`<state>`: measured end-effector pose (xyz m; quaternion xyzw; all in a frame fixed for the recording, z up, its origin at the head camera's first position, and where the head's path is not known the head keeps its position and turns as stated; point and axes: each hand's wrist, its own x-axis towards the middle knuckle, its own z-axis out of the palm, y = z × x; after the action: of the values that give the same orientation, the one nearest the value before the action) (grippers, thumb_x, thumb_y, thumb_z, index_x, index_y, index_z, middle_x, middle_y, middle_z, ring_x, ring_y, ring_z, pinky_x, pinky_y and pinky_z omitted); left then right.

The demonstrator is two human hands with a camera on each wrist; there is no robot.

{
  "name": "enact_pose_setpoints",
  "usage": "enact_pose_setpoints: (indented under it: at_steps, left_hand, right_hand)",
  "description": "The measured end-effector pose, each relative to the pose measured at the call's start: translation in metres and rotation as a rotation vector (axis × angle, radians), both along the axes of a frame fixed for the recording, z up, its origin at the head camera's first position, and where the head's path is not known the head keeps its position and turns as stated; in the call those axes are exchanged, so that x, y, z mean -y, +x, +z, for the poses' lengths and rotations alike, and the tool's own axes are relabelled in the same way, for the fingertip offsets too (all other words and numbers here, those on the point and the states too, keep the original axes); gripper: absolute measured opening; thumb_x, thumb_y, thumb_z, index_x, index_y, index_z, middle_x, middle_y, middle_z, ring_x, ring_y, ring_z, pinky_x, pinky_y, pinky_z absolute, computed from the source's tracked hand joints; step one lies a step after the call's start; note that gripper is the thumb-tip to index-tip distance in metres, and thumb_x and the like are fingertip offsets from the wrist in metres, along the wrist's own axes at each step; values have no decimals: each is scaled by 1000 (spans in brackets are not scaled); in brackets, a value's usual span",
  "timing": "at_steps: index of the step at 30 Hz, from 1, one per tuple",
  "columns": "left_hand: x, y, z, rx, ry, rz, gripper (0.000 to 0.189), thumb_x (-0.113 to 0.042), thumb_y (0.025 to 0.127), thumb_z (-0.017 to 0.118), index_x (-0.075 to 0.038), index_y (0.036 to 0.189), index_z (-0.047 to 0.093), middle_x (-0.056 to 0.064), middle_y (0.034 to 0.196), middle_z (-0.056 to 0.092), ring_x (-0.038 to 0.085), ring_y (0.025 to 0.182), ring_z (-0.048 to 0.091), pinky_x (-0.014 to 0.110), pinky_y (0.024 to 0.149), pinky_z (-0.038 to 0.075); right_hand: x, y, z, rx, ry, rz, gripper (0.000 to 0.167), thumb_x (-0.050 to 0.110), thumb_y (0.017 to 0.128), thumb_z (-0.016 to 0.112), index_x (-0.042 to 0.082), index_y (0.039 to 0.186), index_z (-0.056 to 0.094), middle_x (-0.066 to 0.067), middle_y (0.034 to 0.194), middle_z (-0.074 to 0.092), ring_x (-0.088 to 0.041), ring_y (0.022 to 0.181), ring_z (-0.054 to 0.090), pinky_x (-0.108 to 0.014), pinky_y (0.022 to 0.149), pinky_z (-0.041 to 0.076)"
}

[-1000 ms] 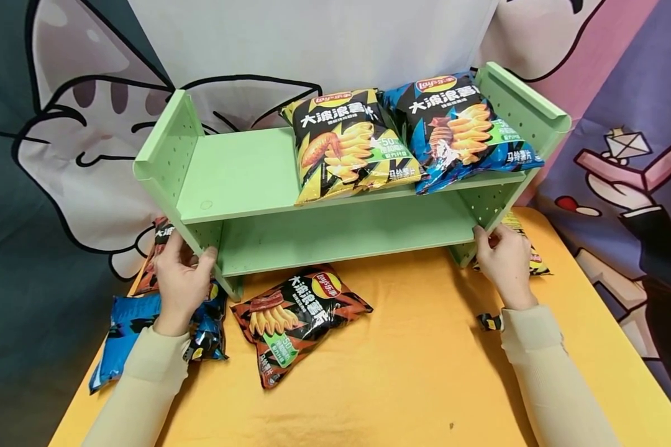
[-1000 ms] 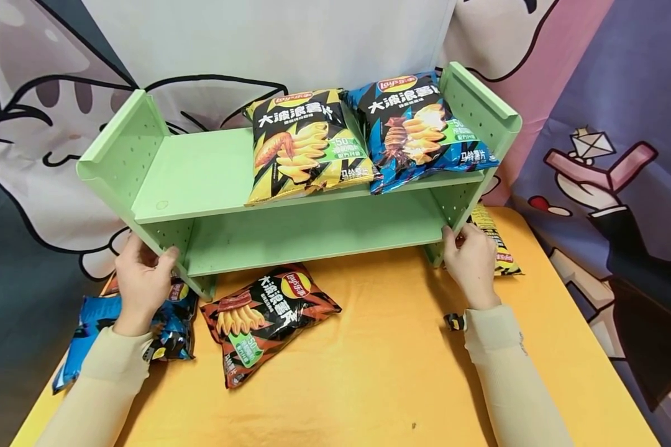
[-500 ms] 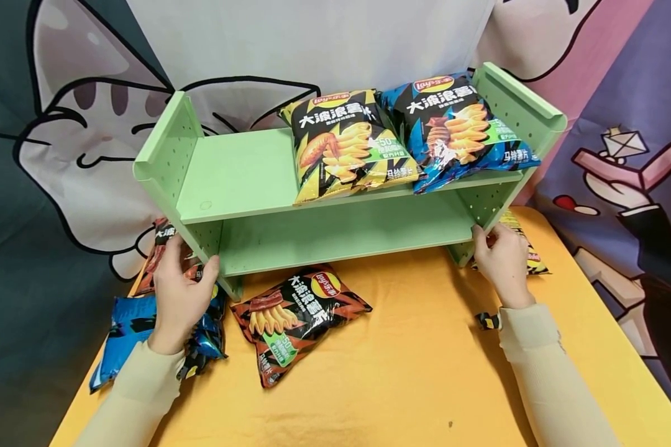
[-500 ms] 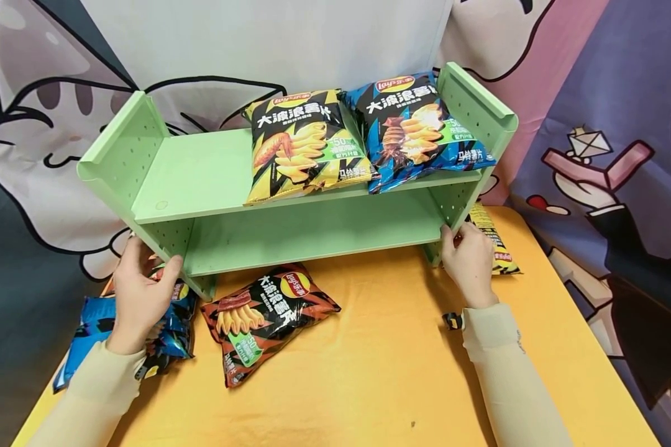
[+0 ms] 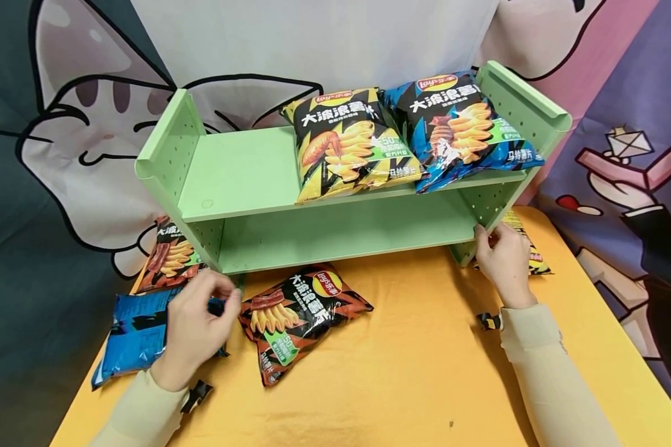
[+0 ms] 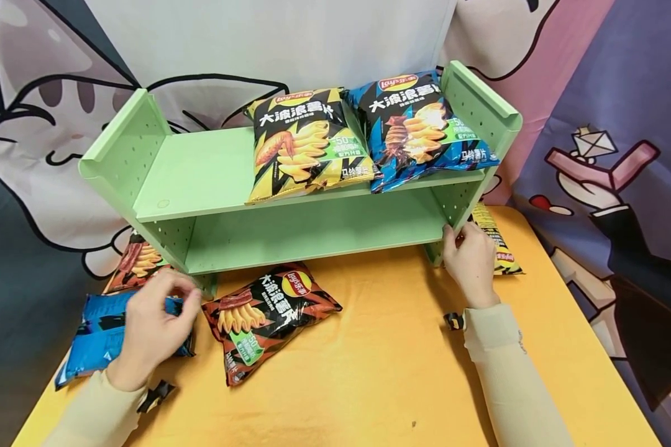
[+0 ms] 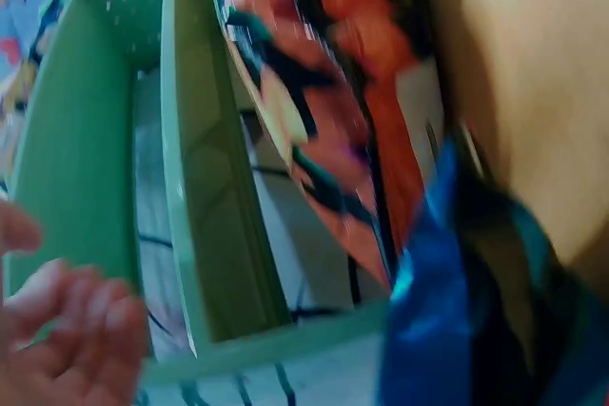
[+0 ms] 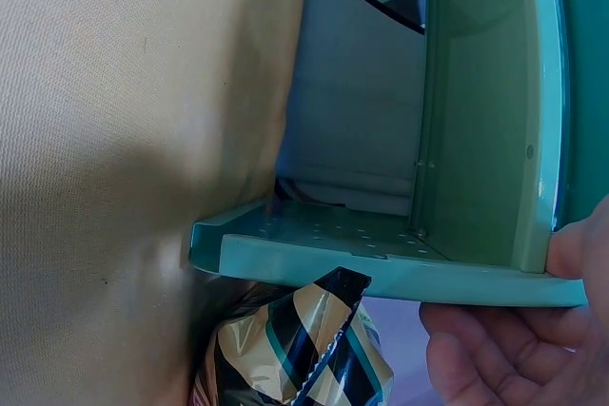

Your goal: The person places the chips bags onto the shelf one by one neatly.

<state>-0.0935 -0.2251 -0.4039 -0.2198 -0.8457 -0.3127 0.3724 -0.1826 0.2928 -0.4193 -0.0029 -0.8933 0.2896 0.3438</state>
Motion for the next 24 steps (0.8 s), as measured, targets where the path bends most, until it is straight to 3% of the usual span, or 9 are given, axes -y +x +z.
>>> enact_pose_setpoints:
  at_steps: [5,11,18,24]
  left_hand:
    - [-18,5,-4,241,-231,-15,26,-20,90,70,-6,112,67,4,106,68,20,92,66,40,77,57]
    - [-32,1,-15,480,-387,-35,45,-28,99,64,-1,135,56,13,127,60,28,115,61,50,97,53]
    - [-41,-12,-26,633,-483,-19,64,-42,106,52,8,146,47,25,134,60,40,123,62,56,102,51]
    - [-43,-19,-30,701,-522,-32,76,-55,105,50,9,147,47,27,135,61,42,122,63,57,101,52]
  right_hand:
    - [-1,0,0,1,2,1,27,17,99,62,-3,81,69,-21,68,66,-38,61,58,-42,62,36]
    - [-2,0,-1,11,1,0,26,17,99,62,-2,86,72,-21,70,69,-38,62,62,-41,60,39]
    - [-2,-1,-1,14,4,0,26,19,99,61,-1,85,70,-19,71,67,-36,61,61,-39,59,38]
    - [-1,-1,-1,10,4,-5,26,18,99,61,-2,85,70,-20,70,66,-37,61,60,-40,58,38]
